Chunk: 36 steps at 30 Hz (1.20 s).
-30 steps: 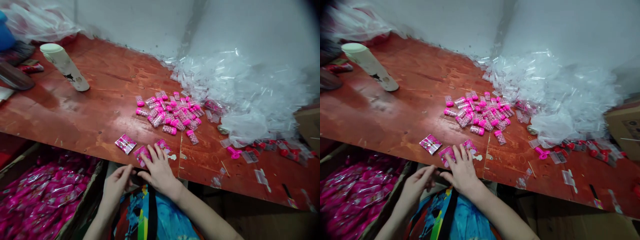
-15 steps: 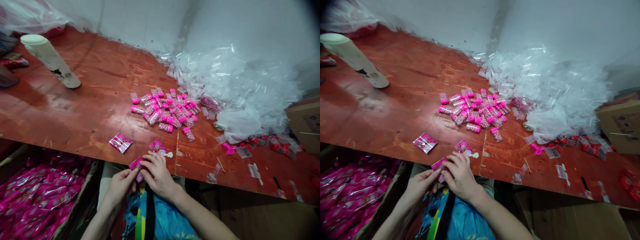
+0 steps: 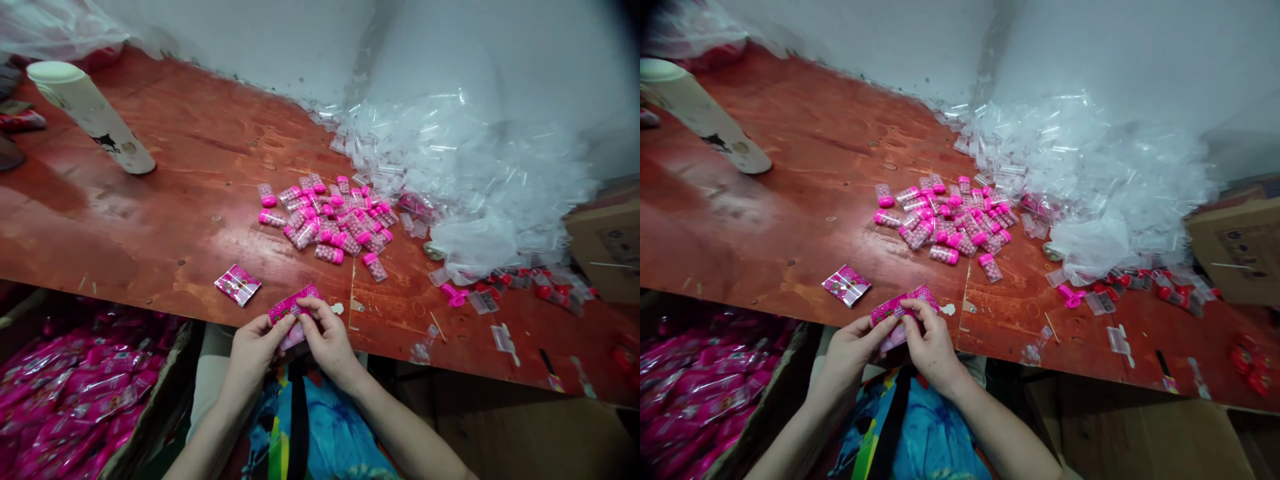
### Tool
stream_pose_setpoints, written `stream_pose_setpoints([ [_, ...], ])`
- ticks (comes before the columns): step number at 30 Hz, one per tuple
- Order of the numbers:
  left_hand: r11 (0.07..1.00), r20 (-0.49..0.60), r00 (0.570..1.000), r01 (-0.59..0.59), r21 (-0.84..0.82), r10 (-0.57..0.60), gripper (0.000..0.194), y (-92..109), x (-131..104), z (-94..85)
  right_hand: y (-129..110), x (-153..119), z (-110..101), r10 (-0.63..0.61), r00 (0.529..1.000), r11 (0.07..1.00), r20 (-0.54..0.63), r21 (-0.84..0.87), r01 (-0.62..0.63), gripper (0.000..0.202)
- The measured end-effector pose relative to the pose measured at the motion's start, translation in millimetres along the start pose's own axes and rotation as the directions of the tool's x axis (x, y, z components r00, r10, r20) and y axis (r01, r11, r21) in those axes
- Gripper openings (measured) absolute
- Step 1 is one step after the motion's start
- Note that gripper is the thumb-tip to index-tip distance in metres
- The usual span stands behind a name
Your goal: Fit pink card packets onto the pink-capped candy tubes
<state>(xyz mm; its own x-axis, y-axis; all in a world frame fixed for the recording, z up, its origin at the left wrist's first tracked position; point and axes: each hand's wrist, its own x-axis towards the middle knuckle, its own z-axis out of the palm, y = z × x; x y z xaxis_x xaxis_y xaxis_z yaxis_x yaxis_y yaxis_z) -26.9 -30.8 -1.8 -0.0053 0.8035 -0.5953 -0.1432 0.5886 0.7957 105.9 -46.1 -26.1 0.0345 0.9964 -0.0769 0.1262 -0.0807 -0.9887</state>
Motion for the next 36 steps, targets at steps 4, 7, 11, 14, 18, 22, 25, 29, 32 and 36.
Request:
stream_pose_setpoints([
  [4, 1.0, 0.019, 1.0, -0.004, -0.003, 0.004, 0.035, 0, 0, 3.9, 2, 3, -8, -0.093, 0.996, 0.975, 0.0, -0.205, 0.091, 0.027],
  [7, 0.999, 0.021, 1.0, 0.002, -0.033, -0.002, 0.034, 0, 0, 3.5, 6, 9, -16, -0.209, 0.978, 0.876, 0.005, -0.444, 0.189, 0.029],
  [11, 0.998, -0.029, 0.999, 0.021, -0.053, -0.023, 0.038, -2, 2, -0.1, 12, 15, -28, -0.268, 0.959, 0.661, 0.09, -0.707, 0.251, 0.033],
  [14, 0.997, -0.03, 0.999, 0.019, -0.068, -0.021, 0.038, -7, 6, -2.2, 14, 16, -30, -0.259, 0.954, 0.502, 0.153, -0.822, 0.269, 0.029],
  [18, 0.996, 0.019, 0.999, 0.031, -0.088, -0.029, 0.041, -11, 7, -1.0, 12, 15, -28, -0.253, 0.958, 0.413, 0.133, -0.881, 0.231, 0.022],
  [22, 0.994, 0.021, 0.999, 0.045, -0.1, -0.044, 0.039, -11, 5, 0.7, 9, 14, -26, -0.272, 0.96, 0.521, 0.07, -0.828, 0.208, 0.02],
  [25, 0.993, 0.032, 0.999, 0.041, -0.107, -0.037, 0.037, -12, 6, 0.2, 7, 12, -25, -0.285, 0.957, 0.658, 0.055, -0.715, 0.237, 0.02],
  [29, 0.994, 0.046, 0.999, 0.026, -0.108, -0.021, 0.035, -12, 8, 0.0, 6, 8, -22, -0.281, 0.955, 0.746, 0.092, -0.605, 0.278, 0.019],
  [32, 0.996, 0.048, 0.999, 0.014, -0.09, -0.01, 0.034, -12, 8, -0.1, 5, 6, -19, -0.29, 0.952, 0.743, 0.095, -0.605, 0.287, 0.018],
  [36, 0.996, 0.077, 0.997, 0.022, -0.089, -0.015, 0.034, -13, 8, -1.8, 5, 7, -19, -0.306, 0.949, 0.722, 0.074, -0.632, 0.282, 0.019],
])
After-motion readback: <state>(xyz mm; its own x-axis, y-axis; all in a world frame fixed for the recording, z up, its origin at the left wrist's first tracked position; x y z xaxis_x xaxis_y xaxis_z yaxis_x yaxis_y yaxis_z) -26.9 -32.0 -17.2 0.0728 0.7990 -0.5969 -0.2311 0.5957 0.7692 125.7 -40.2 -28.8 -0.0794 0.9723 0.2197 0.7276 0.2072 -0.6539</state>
